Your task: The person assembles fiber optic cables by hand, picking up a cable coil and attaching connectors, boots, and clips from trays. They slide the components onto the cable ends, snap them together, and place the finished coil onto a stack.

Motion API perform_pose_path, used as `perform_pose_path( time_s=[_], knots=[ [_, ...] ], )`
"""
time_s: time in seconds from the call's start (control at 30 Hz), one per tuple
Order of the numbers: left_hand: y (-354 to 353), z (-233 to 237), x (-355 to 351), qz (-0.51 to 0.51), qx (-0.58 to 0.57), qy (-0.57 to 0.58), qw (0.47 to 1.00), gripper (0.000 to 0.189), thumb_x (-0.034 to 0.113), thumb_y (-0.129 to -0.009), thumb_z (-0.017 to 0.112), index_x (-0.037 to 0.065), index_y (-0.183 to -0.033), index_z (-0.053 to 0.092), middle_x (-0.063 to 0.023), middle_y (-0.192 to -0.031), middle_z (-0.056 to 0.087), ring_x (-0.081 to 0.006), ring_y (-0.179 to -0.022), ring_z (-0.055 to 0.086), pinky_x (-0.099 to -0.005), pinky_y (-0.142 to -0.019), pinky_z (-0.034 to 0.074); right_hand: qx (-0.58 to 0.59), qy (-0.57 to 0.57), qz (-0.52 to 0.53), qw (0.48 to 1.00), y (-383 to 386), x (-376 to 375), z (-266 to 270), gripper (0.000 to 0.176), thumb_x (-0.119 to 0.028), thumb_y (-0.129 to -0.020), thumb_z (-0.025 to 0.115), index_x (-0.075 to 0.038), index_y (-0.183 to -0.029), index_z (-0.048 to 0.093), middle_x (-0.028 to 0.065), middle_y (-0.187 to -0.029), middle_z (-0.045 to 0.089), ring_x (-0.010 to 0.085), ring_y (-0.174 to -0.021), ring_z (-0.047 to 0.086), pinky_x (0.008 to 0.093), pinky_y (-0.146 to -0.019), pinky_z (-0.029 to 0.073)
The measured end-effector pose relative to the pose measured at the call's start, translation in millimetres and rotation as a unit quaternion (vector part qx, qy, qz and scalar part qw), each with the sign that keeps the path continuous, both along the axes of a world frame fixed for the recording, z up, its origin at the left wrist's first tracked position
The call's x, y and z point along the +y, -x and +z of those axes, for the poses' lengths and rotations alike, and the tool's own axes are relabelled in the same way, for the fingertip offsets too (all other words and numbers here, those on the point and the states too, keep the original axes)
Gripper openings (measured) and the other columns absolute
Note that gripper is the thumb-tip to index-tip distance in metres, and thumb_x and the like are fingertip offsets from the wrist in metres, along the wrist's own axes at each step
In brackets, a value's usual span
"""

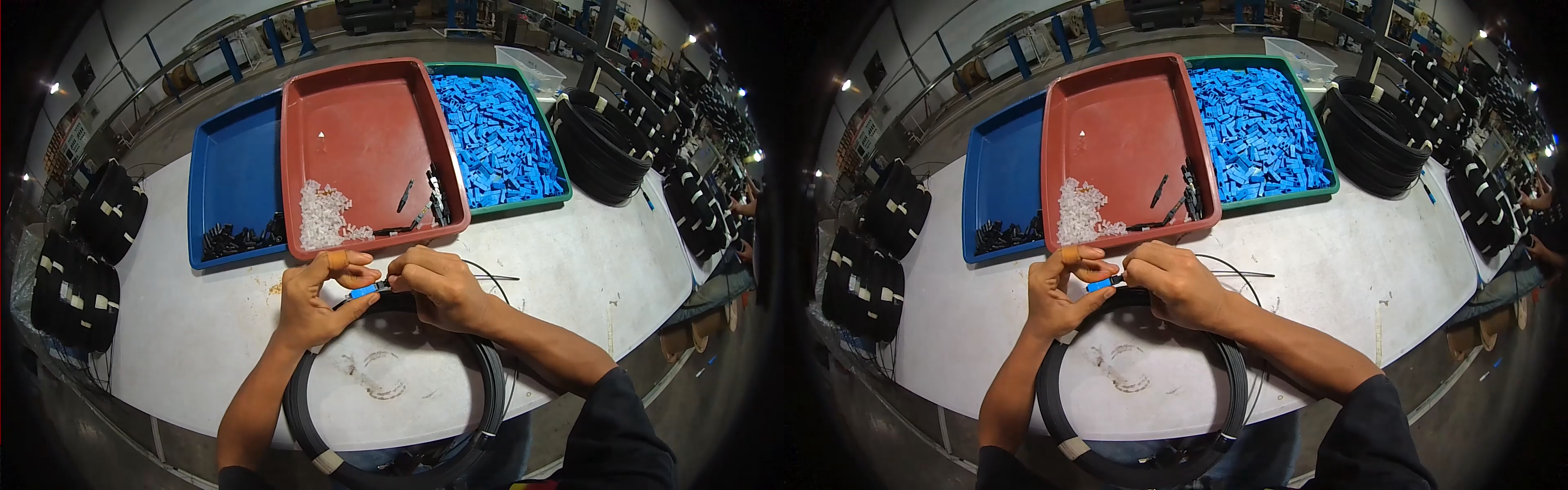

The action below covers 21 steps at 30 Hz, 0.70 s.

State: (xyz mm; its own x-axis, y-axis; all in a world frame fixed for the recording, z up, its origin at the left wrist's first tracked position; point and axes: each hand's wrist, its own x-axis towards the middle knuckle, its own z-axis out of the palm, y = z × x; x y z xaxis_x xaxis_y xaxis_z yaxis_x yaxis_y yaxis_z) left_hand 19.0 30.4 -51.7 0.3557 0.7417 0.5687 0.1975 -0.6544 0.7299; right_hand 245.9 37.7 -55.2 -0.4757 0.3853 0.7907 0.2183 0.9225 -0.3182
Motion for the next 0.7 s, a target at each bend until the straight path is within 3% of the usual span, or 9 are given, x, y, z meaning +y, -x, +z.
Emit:
perform_pose_path(
  time_s=[0.1,0.17,0.33,0.4,0.53,0.7],
  knots=[
    [2.3,-1.9,-0.2,-0.019,-0.006,-0.013,1.000,0.048,-0.003,-0.077,0.084,0.000,-0.118,0.059,-0.0146,-0.098,0.076,-0.0203,-0.097,0.074,-0.0325,-0.094,0.054,0.007,-0.010,-0.016,1.000,2.0,0.5,0.2,0.026,0.017,-0.066,0.066,0.001,-0.086,0.060,0.0136,-0.091,0.065,0.0294,-0.076,0.066,0.0376,-0.060,0.053],
    [2.9,-2.0,-0.4,-0.016,-0.021,-0.012,1.000,0.048,-0.003,-0.077,0.084,0.001,-0.118,0.058,-0.0139,-0.097,0.076,-0.0200,-0.096,0.074,-0.0326,-0.094,0.053,-0.006,-0.004,-0.027,1.000,0.6,-0.9,-0.4,0.036,0.012,-0.059,0.067,-0.001,-0.091,0.058,0.0118,-0.092,0.061,0.0336,-0.085,0.063,0.0416,-0.071,0.052],
    [2.5,-3.8,1.5,-0.010,-0.065,-0.011,0.998,0.049,-0.003,-0.077,0.084,0.002,-0.118,0.058,-0.0125,-0.094,0.075,-0.0191,-0.095,0.073,-0.0331,-0.094,0.052,-0.012,0.027,-0.044,0.999,-0.3,-1.6,-1.4,0.035,0.014,-0.060,0.065,-0.001,-0.091,0.059,0.0119,-0.093,0.061,0.0332,-0.086,0.063,0.0417,-0.071,0.053],
    [1.7,-0.8,-0.6,-0.004,0.000,-0.020,1.000,0.049,-0.003,-0.076,0.085,0.002,-0.118,0.058,-0.0122,-0.094,0.076,-0.0188,-0.095,0.073,-0.0330,-0.095,0.052,-0.018,0.012,-0.028,0.999,0.9,-1.4,-2.4,0.034,0.015,-0.061,0.064,-0.001,-0.091,0.060,0.0118,-0.094,0.062,0.0328,-0.086,0.064,0.0415,-0.071,0.053],
    [1.4,1.3,-0.4,0.010,0.000,-0.048,0.999,0.045,0.001,-0.075,0.087,-0.001,-0.114,0.063,-0.0124,-0.097,0.077,-0.0193,-0.094,0.076,-0.0332,-0.093,0.056,-0.008,0.023,-0.020,0.999,0.4,-1.7,-1.4,0.033,0.016,-0.061,0.064,-0.001,-0.090,0.059,0.0122,-0.095,0.063,0.0323,-0.088,0.065,0.0409,-0.071,0.054],
    [1.3,-3.1,0.0,0.007,-0.069,-0.010,0.998,0.040,0.001,-0.076,0.086,-0.002,-0.109,0.065,-0.0112,-0.096,0.077,-0.0173,-0.093,0.075,-0.0317,-0.090,0.058,-0.022,0.023,-0.040,0.999,0.4,-3.5,0.6,0.032,0.015,-0.064,0.064,0.000,-0.091,0.060,0.0128,-0.097,0.064,0.0324,-0.088,0.065,0.0411,-0.072,0.054]
  ],
)
